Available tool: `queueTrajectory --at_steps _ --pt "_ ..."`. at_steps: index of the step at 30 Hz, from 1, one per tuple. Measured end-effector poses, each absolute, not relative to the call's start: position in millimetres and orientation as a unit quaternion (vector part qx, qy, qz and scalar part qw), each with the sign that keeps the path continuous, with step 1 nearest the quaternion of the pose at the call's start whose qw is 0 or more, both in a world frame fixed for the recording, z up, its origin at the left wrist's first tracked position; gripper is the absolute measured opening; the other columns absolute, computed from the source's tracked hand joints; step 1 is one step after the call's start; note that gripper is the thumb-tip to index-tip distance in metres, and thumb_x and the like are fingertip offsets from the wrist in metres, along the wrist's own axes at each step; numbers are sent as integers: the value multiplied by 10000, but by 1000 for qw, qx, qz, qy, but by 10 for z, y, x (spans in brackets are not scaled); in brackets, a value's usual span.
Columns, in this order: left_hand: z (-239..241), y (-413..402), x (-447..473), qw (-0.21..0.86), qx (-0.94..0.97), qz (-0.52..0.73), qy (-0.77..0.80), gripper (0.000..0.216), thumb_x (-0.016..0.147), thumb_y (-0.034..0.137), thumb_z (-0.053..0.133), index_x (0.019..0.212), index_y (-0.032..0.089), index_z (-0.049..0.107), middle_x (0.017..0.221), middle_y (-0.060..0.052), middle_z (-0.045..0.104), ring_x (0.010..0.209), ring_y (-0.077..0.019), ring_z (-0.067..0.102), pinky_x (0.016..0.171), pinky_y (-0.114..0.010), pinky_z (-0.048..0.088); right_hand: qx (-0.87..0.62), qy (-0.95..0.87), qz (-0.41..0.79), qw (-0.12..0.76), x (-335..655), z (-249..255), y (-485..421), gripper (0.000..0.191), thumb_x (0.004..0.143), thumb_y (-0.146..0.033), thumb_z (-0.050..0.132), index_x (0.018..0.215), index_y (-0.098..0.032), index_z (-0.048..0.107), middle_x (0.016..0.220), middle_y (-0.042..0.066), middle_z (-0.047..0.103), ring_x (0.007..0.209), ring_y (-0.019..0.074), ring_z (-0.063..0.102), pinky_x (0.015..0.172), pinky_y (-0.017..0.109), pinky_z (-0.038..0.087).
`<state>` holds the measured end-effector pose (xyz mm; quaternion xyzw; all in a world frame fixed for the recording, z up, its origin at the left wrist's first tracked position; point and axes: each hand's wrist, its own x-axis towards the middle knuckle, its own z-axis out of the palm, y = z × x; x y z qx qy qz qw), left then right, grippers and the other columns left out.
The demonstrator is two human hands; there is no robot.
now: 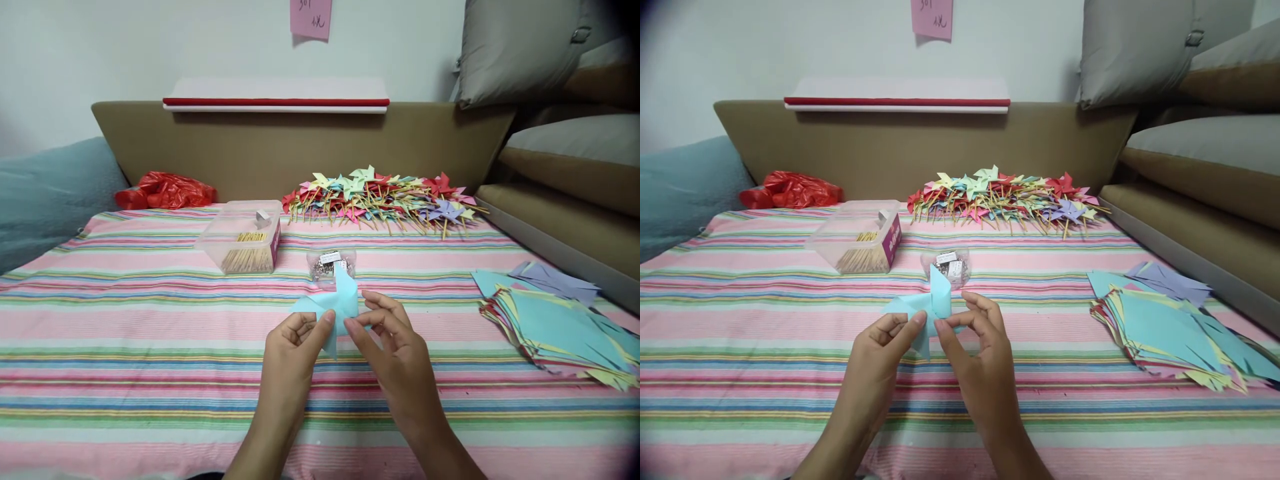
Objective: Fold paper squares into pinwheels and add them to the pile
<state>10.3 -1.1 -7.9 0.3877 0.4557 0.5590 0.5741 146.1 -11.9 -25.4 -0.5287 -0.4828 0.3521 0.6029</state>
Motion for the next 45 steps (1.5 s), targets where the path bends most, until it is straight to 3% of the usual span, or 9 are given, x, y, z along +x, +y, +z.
queueTrajectory --at_steps 7,17,25,35,41,45 --pt "-64 -14 115 576 387 560 453 214 738 351 834 716 169 724 688 8 656 651 -114 551 621 -211 441 -529 -465 357 613 1438 -262 -107 212 765 -431 771 700 -239 709 1236 90 568 1219 313 536 944 440 511" --pt "-70 -24 126 558 397 555 473 269 736 364 835 682 159 669 641 26 567 643 -103 493 601 -199 408 -530 -466 326 629 1382 -240 -145 204 796 -383 743 693 -227 660 1180 82 584 1179 292 559 930 424 481" --pt "-70 -49 134 562 408 549 464 253 744 363 829 700 157 689 676 10 628 660 -109 544 616 -198 441 -530 -460 326 633 1351 -238 -133 201 792 -355 740 701 -224 618 1146 79 576 1172 293 560 866 408 490" --pt "-61 -33 156 580 379 557 458 222 706 332 859 697 159 720 702 -8 672 692 -128 603 649 -208 478 -513 -441 354 647 1348 -254 -108 185 773 -344 746 721 -218 620 1144 77 557 1136 279 588 847 397 525" --pt "-118 -20 152 570 374 571 457 260 687 327 870 669 159 673 643 21 593 629 -102 525 584 -195 425 -526 -458 337 632 1343 -248 -125 197 783 -350 745 713 -222 613 1163 75 568 1167 288 573 860 407 511" --pt "-122 -2 139 582 360 577 447 244 734 341 843 729 156 684 685 16 608 682 -110 553 645 -203 454 -521 -487 316 625 1350 -243 -129 162 827 -356 716 750 -233 643 1145 66 570 1189 279 561 905 415 502"
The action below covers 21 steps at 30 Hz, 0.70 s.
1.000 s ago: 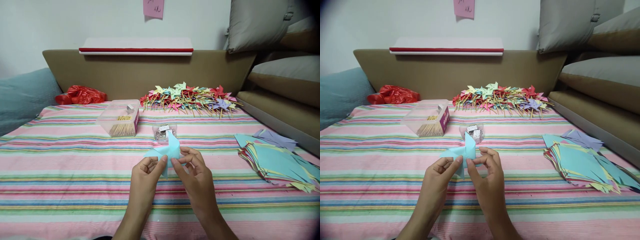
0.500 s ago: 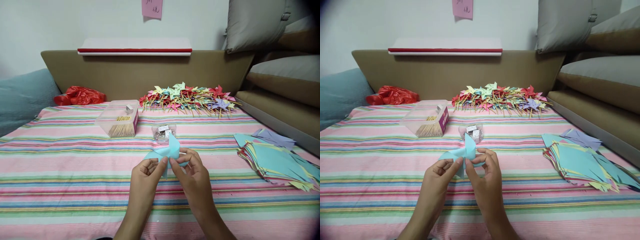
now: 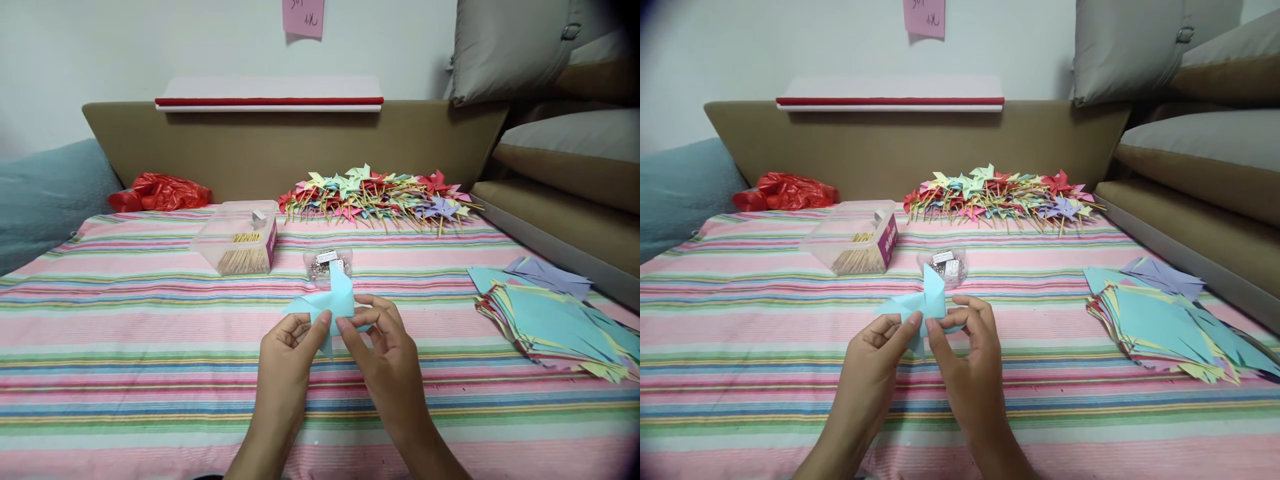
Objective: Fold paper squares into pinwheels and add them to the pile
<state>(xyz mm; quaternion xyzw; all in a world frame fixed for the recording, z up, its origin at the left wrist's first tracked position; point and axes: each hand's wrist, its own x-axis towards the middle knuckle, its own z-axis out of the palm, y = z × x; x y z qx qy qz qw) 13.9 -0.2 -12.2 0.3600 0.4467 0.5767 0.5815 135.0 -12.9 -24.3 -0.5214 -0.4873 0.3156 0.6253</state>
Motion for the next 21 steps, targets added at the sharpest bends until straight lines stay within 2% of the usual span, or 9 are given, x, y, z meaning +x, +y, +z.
queueTrajectory --at_steps 6,11,14,18,21 --pt "-85 14 108 587 332 597 434 226 735 303 849 706 159 678 721 16 663 648 -79 551 583 -163 434 -529 -550 262 591 1359 -222 -170 155 884 -375 655 802 -258 714 1163 69 561 1203 264 540 950 413 479" --pt "-39 92 -56 564 297 630 444 220 721 329 855 743 149 731 722 2 681 671 -91 578 615 -166 489 -509 -502 276 642 1391 -151 -146 162 908 -395 616 938 -260 701 1219 70 575 1224 248 540 963 395 493" --pt "33 157 -267 534 254 685 426 223 659 290 892 701 142 731 720 9 661 721 -99 598 630 -155 512 -545 -440 282 656 1491 -128 -66 218 898 -451 617 910 -249 698 1225 63 598 1190 239 572 909 349 522" --pt "168 176 -564 518 218 720 407 240 593 243 919 653 140 710 671 20 613 743 -117 615 607 -158 527 -622 -509 174 570 1672 -155 117 308 954 -472 492 957 -221 670 1180 86 631 1122 225 617 863 333 538" --pt "274 133 -727 518 201 727 404 242 586 230 918 698 124 731 733 -4 658 759 -123 631 608 -162 540 -623 -589 145 493 1743 -131 334 268 928 -422 524 886 -204 674 1054 82 674 981 214 659 833 330 538"
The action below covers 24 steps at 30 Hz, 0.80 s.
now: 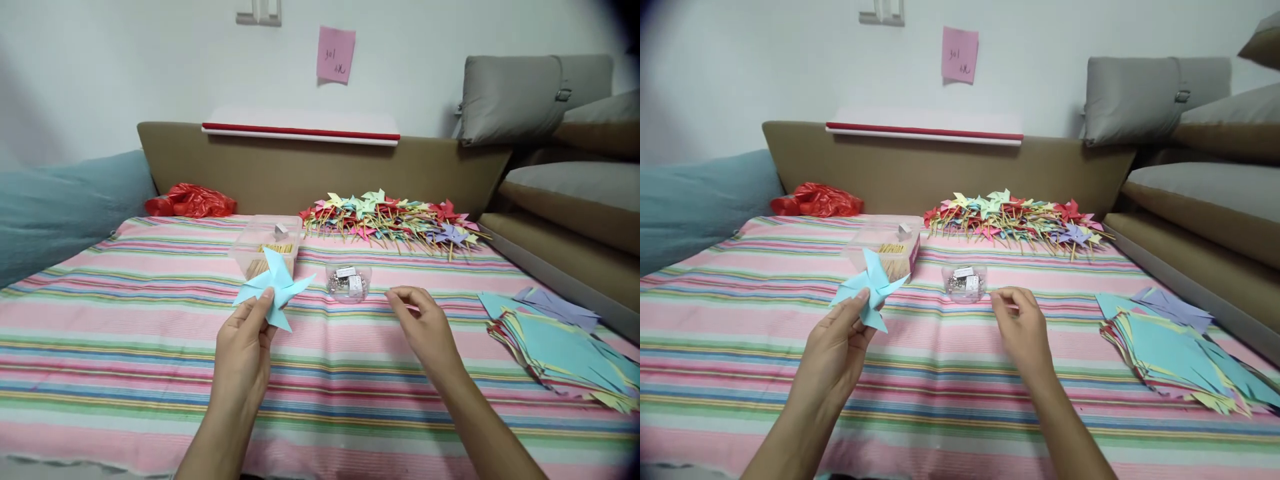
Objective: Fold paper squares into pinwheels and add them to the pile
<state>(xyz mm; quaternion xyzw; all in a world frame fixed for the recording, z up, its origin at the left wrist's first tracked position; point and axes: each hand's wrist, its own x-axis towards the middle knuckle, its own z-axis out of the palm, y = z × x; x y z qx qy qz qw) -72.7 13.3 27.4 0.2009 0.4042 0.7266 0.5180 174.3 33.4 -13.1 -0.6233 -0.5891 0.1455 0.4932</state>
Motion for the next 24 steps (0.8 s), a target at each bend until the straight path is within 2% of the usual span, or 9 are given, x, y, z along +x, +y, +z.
queueTrajectory --at_steps 2,5,10,14,18,24 --pt "325 100 -804 521 199 730 396 241 603 229 910 738 117 744 780 -16 680 755 -114 630 605 -153 541 -617 -646 136 428 1732 -65 530 197 907 -355 567 853 -206 685 990 65 698 910 203 668 819 320 531" --pt "345 83 -885 527 201 735 376 228 621 234 905 727 120 739 764 -6 672 747 -103 629 613 -143 545 -621 -717 103 299 1642 80 891 137 923 -257 580 876 -205 697 965 56 716 922 204 655 858 349 513" --pt "280 164 -945 547 175 735 362 214 631 223 901 730 122 740 778 -6 685 784 -114 657 669 -157 565 -613 -784 89 41 1398 239 1515 200 958 -334 613 1068 -175 663 1106 59 682 945 185 664 848 389 558" --pt "258 248 -973 552 163 742 344 206 645 218 893 768 135 751 796 4 694 773 -106 662 689 -162 564 -589 -796 80 -110 1194 214 1813 251 957 -335 619 1156 -183 640 1175 71 662 988 202 665 850 396 568" --pt "240 296 -995 556 150 744 338 218 633 236 906 726 139 734 749 21 662 751 -98 644 665 -154 555 -574 -795 54 -186 1055 152 1883 275 953 -333 624 1182 -181 629 1204 79 650 1021 214 659 870 414 563" --pt "221 309 -976 566 158 733 343 233 643 270 909 697 144 720 675 42 592 670 -76 575 600 -140 528 -568 -794 26 -216 998 98 1861 284 959 -342 614 1189 -176 625 1208 84 648 1026 215 657 876 420 561"
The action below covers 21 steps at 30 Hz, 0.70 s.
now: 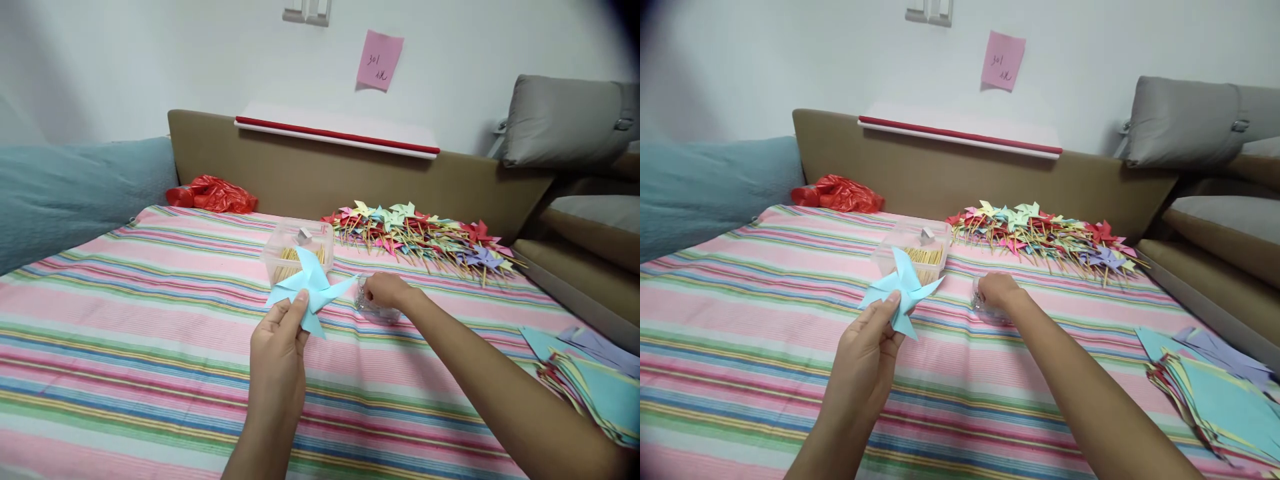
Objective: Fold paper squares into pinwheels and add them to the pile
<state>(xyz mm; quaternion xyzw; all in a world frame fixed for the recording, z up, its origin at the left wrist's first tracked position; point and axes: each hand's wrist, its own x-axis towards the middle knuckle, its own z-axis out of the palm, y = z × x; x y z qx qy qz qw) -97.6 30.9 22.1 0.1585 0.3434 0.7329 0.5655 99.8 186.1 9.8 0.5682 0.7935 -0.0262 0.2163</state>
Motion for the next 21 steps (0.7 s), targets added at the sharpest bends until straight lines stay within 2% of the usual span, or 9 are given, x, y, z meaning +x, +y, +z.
queueTrajectory --at_steps 7,12,15,18,21 --pt "232 319 -899 570 162 723 355 257 632 297 911 742 144 737 691 31 601 700 -91 587 611 -152 511 564 807 -14 177 1021 113 1863 267 962 -353 609 1155 -171 637 1165 76 664 981 202 666 852 401 567" --pt "232 334 -833 570 179 715 363 262 639 305 903 751 139 735 759 12 652 709 -95 598 610 -165 499 558 826 0 77 1311 402 1659 178 951 -325 600 961 -178 701 964 43 723 873 185 669 814 351 520" --pt "230 358 -795 567 190 715 361 248 647 297 896 762 141 742 763 13 663 718 -100 609 611 -168 496 567 824 13 1 1685 524 1269 170 924 -254 575 903 -235 743 957 38 755 861 193 673 747 288 456" --pt "218 382 -734 568 200 714 358 237 649 287 896 758 141 744 756 18 670 732 -99 617 641 -164 507 600 799 18 -42 2066 416 777 203 911 -258 546 897 -259 749 946 37 765 805 206 681 679 290 435" --pt "187 398 -620 572 211 708 357 231 646 281 899 757 145 749 755 22 681 737 -92 619 656 -153 511 628 775 -38 -69 2292 145 415 192 845 -207 578 786 -263 752 834 25 771 720 211 689 646 291 432"
